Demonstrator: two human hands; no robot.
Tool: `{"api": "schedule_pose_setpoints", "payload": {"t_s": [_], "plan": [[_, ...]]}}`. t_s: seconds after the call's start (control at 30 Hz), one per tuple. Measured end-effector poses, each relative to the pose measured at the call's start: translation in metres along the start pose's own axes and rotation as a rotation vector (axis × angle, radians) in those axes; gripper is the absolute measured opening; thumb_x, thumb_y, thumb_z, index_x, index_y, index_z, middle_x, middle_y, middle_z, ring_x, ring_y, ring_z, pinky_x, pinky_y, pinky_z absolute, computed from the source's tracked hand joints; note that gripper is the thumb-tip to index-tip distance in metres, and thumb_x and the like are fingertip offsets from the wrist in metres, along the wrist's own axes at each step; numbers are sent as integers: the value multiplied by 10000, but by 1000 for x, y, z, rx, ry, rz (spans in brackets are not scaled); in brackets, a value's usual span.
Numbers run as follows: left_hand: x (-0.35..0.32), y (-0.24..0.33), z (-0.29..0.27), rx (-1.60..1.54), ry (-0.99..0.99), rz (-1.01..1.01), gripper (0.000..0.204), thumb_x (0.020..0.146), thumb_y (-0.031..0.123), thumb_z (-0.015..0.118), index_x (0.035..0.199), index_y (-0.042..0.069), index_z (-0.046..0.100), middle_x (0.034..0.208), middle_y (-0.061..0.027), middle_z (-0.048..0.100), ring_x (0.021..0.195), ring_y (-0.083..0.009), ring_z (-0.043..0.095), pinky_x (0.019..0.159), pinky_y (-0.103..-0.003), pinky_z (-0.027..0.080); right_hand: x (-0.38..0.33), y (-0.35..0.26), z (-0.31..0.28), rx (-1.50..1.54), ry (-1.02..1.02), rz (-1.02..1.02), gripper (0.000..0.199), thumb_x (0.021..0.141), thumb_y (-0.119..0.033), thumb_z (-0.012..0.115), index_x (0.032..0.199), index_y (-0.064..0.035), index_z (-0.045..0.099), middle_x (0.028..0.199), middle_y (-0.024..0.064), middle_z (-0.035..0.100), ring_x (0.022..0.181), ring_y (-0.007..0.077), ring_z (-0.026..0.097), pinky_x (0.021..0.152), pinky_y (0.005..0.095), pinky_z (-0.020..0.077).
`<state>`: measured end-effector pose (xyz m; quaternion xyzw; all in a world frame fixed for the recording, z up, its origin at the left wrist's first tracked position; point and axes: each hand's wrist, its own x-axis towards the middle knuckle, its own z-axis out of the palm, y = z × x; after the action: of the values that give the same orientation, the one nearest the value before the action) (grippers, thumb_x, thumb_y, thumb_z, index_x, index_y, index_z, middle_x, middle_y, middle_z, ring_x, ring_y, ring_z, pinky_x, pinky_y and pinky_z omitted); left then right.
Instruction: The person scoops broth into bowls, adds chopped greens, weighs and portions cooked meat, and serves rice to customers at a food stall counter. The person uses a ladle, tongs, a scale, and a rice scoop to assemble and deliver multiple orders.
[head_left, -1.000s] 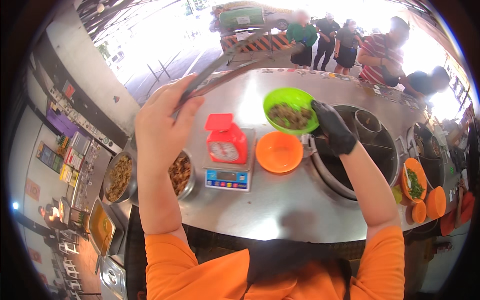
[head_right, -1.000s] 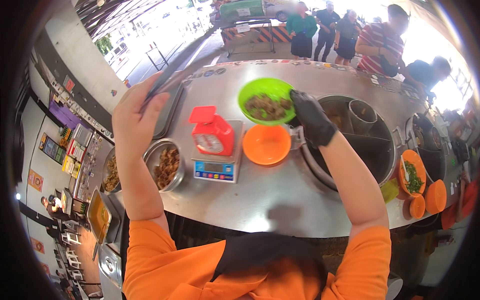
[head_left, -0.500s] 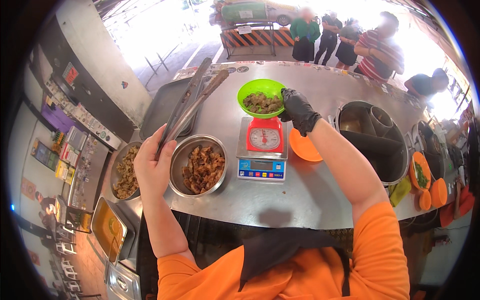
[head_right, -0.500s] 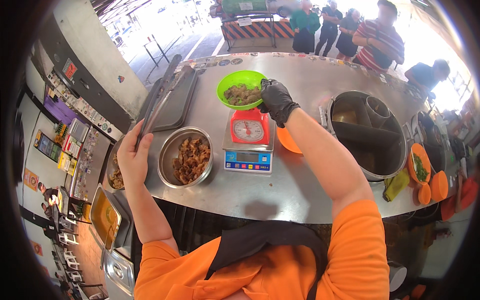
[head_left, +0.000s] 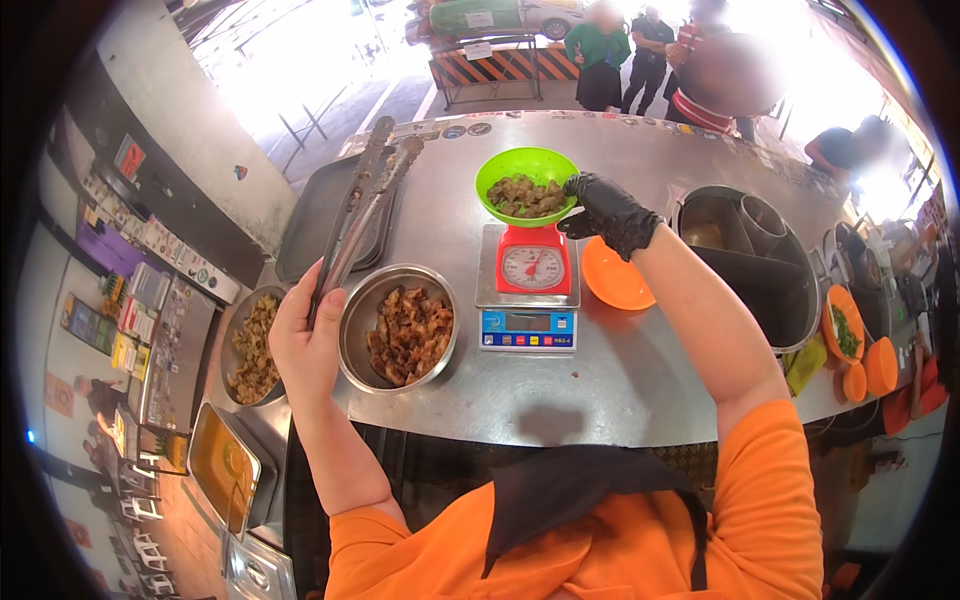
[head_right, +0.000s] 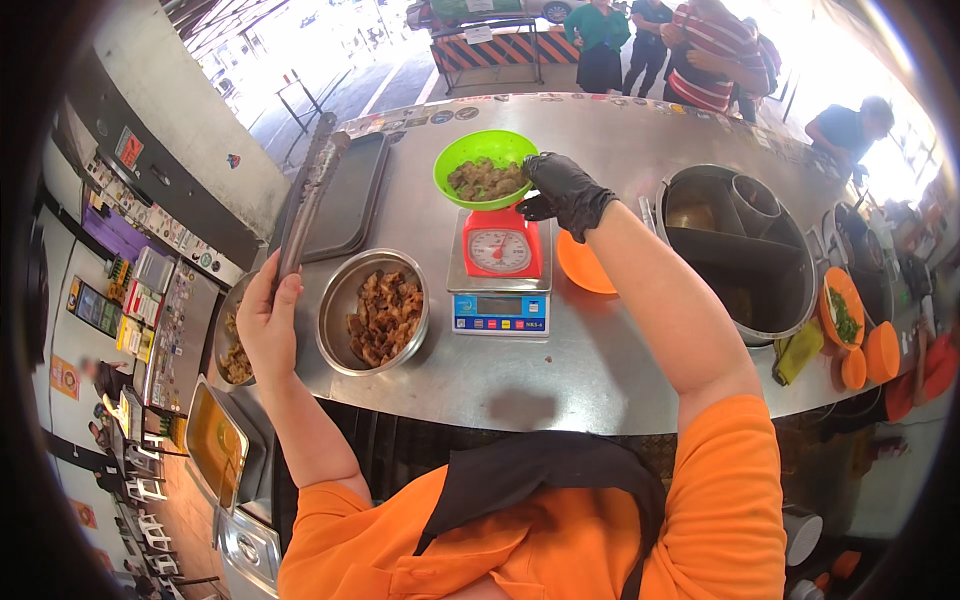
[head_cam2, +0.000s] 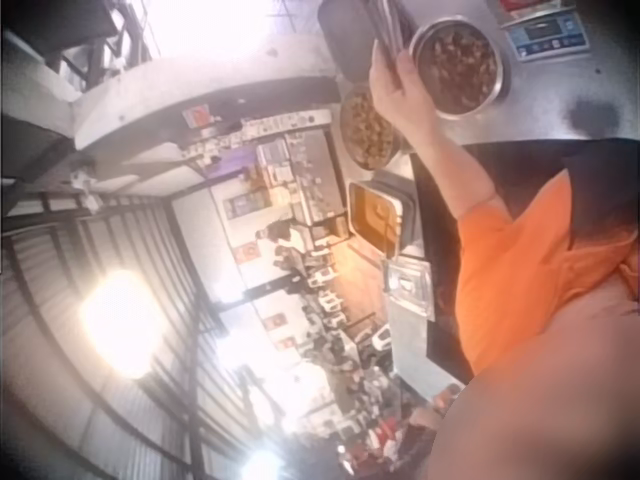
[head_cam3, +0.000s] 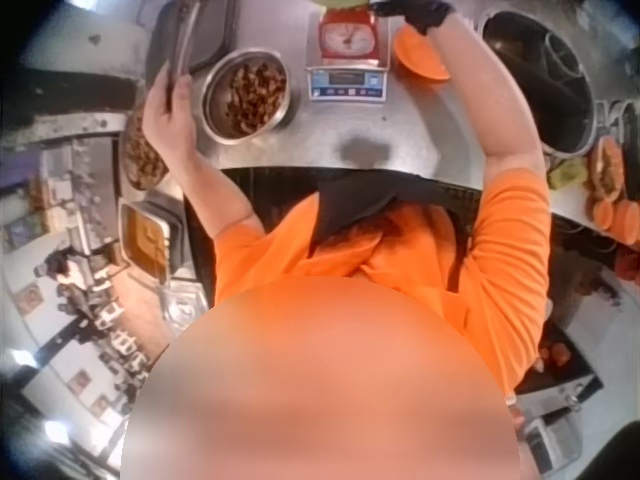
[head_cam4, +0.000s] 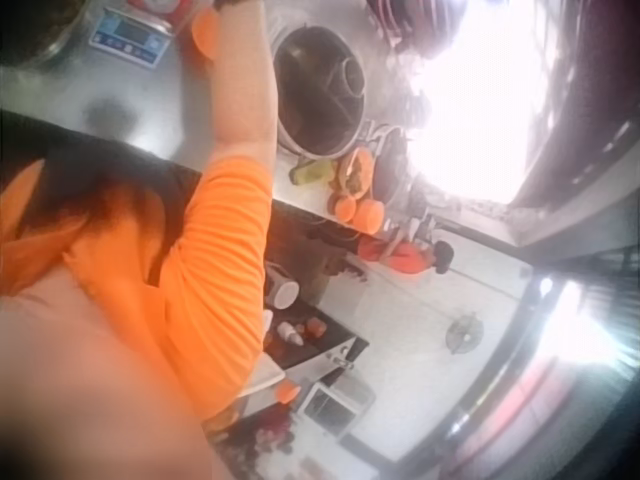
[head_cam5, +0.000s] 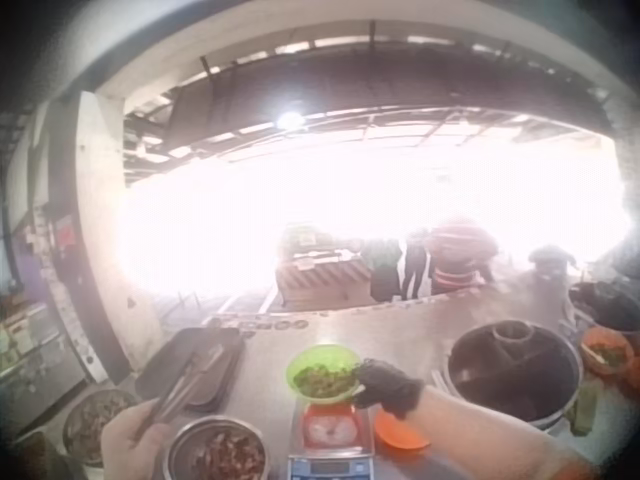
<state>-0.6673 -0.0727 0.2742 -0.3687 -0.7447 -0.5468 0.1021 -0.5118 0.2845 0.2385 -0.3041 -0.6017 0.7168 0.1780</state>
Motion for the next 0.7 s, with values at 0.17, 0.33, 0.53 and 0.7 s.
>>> {"api": "schedule_pose_setpoints", "payload": {"t_s": [0.17, 0.33, 0.53, 0.7], "plan": [[-5, -3, -6, -108, 45, -82, 353, 890, 83, 653, 1224, -24, 612, 1048, -73, 664, 911, -118, 608, 820, -239, 471, -23, 7, -41, 208, -33, -14, 364, 929, -274, 528, 1148, 17, 528, 903, 145, 649, 628, 230, 671, 541, 322, 591], [-15, -6, -24, -96, 139, -141, 387, 918, 91, 620, 1279, -40, 568, 1076, -110, 669, 894, -121, 620, 805, -236, 490, -64, 32, -114, 227, 53, 110, 285, 939, -187, 512, 1153, 3, 520, 912, 144, 631, 602, 208, 652, 489, 320, 573], [-18, -10, -14, -132, 102, -161, 406, 922, 121, 631, 1285, -46, 558, 1094, -114, 663, 942, -138, 632, 821, -252, 497, -53, 115, -126, -590, 346, -404, 595, 892, -227, 624, 1378, -16, 354, 1070, 184, 606, 903, 288, 642, 733, 379, 549], [-19, -9, 5, -139, 95, -181, 404, 928, 119, 624, 1285, -54, 551, 1099, -112, 660, 1014, -165, 640, 843, -259, 497, -51, 146, -122, -1472, 219, -431, 718, 900, -282, 595, 1473, -17, 253, 1212, 281, 543, 1130, 376, 557, 933, 433, 472]]}}
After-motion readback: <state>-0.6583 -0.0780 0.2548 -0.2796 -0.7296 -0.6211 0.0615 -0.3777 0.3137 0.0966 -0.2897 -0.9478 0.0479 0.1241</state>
